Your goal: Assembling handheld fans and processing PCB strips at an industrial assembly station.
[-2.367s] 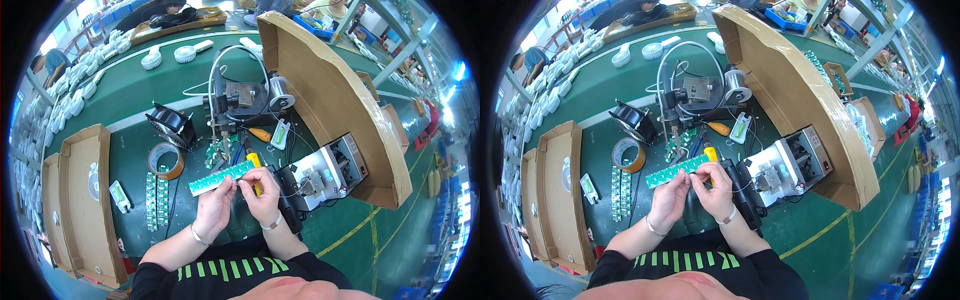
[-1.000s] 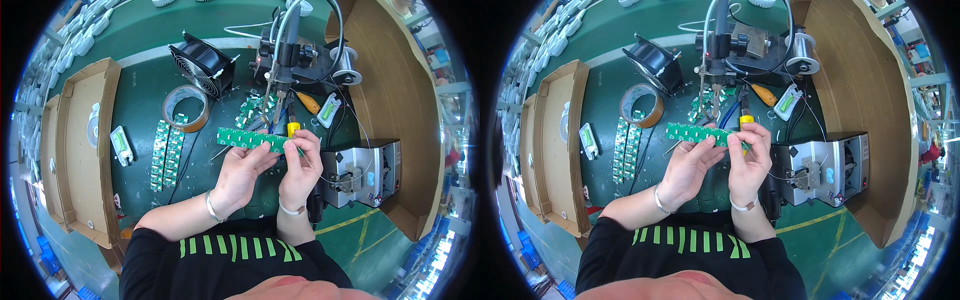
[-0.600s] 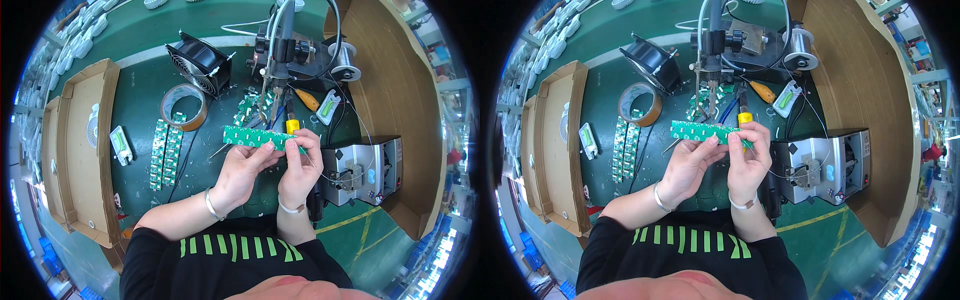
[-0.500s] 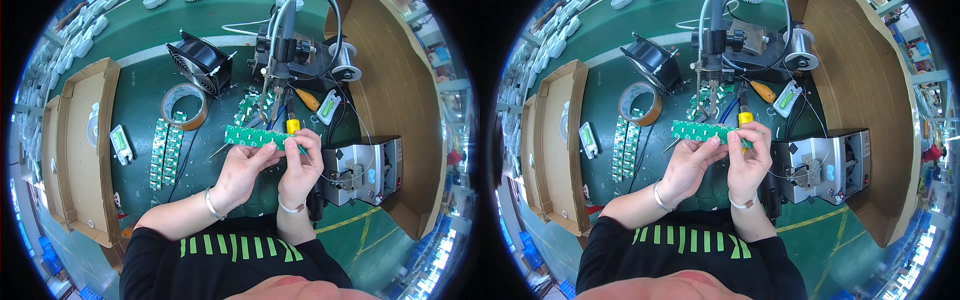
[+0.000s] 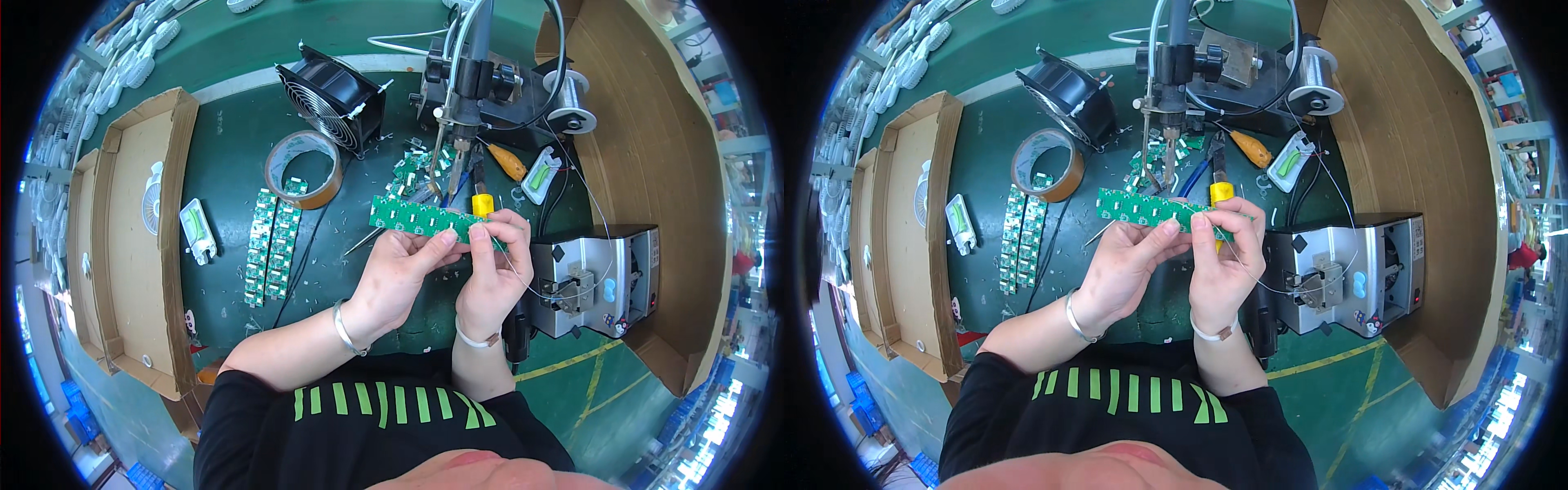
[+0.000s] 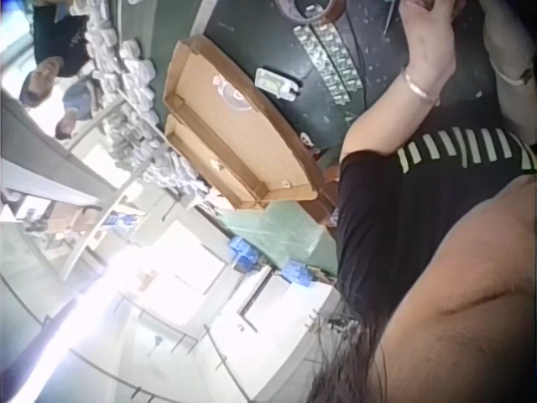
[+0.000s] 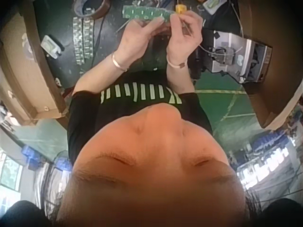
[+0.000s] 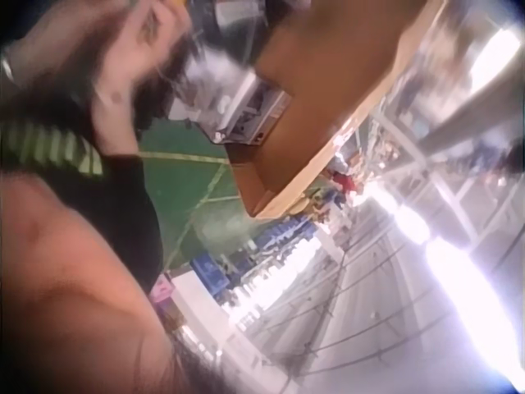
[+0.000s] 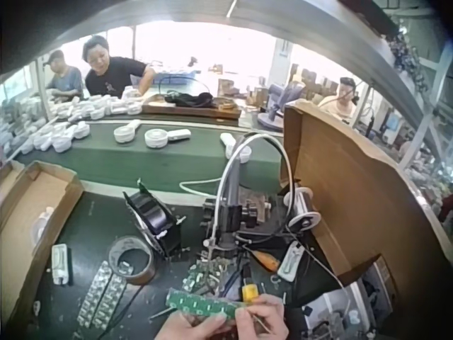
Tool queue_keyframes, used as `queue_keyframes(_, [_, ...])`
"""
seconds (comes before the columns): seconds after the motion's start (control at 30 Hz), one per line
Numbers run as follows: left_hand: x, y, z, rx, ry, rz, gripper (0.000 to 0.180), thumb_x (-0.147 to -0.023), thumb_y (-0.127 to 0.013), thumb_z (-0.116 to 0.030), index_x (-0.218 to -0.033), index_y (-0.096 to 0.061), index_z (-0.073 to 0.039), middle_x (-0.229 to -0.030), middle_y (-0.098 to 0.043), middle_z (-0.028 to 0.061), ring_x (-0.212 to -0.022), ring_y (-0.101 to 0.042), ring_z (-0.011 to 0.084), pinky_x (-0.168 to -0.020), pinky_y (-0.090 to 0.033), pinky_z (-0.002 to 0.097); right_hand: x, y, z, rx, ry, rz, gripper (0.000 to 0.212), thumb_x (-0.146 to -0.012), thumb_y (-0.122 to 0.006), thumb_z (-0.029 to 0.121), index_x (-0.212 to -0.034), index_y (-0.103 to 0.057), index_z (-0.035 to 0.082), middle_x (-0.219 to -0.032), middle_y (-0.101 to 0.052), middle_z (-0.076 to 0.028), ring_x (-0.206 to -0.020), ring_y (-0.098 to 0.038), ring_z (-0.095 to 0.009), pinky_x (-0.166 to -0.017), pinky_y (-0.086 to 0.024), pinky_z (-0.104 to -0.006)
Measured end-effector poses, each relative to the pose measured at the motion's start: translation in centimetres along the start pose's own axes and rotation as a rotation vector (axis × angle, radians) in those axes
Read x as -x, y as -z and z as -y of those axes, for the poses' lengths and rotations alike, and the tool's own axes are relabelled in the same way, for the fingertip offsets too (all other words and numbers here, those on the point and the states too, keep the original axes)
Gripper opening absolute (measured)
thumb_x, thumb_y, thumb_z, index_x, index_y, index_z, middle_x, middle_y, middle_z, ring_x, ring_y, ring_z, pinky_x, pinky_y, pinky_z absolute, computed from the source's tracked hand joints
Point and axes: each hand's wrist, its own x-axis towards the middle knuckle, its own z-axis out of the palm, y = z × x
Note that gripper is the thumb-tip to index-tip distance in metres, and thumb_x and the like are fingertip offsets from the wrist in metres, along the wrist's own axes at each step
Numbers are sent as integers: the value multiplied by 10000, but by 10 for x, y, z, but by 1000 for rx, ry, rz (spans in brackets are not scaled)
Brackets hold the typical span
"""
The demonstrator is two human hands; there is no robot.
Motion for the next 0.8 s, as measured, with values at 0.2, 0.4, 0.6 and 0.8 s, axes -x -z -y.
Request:
queue_keyframes(0.2, [-1, -2, -3, -9, -9, 2, 217, -938, -641, -161, -1073, -662, 9, -979, -701, 84, -893, -663, 131, -836, -522, 281, -2, -2, 1, -14, 31, -8, 111, -824, -681, -55, -903, -634, 7, -1056, -534, -100, -988, -533, -167, -921, -419, -314])
queue_keyframes(0.4, [-3, 2, -5, -48, 10, 22, 230, -947, -623, -157, -1107, -653, 6, -1033, -690, 101, -942, -655, 157, -881, -514, 312, -2, -5, 1, -19, 49, -23, 90, -833, -680, -37, -899, -636, 4, -1045, -536, -104, -991, -533, -168, -915, -419, -313])
queue_keyframes(0.6, [-3, 2, -6, -40, 9, 68, 254, -957, -603, -154, -1160, -633, -5, -1092, -677, 97, -998, -645, 174, -927, -503, 342, -2, -6, 3, -18, 44, -30, 80, -838, -676, -32, -899, -638, 3, -1039, -532, -105, -1003, -525, -171, -921, -415, -318])
queue_keyframes(0.8, [-3, 1, -6, -33, 1, 79, 255, -960, -598, -154, -1165, -630, -6, -1091, -676, 94, -995, -643, 168, -926, -502, 338, -2, -6, 3, -18, 52, -22, 83, -835, -674, -38, -900, -639, 1, -1045, -522, -107, -1007, -523, -174, -923, -416, -321])
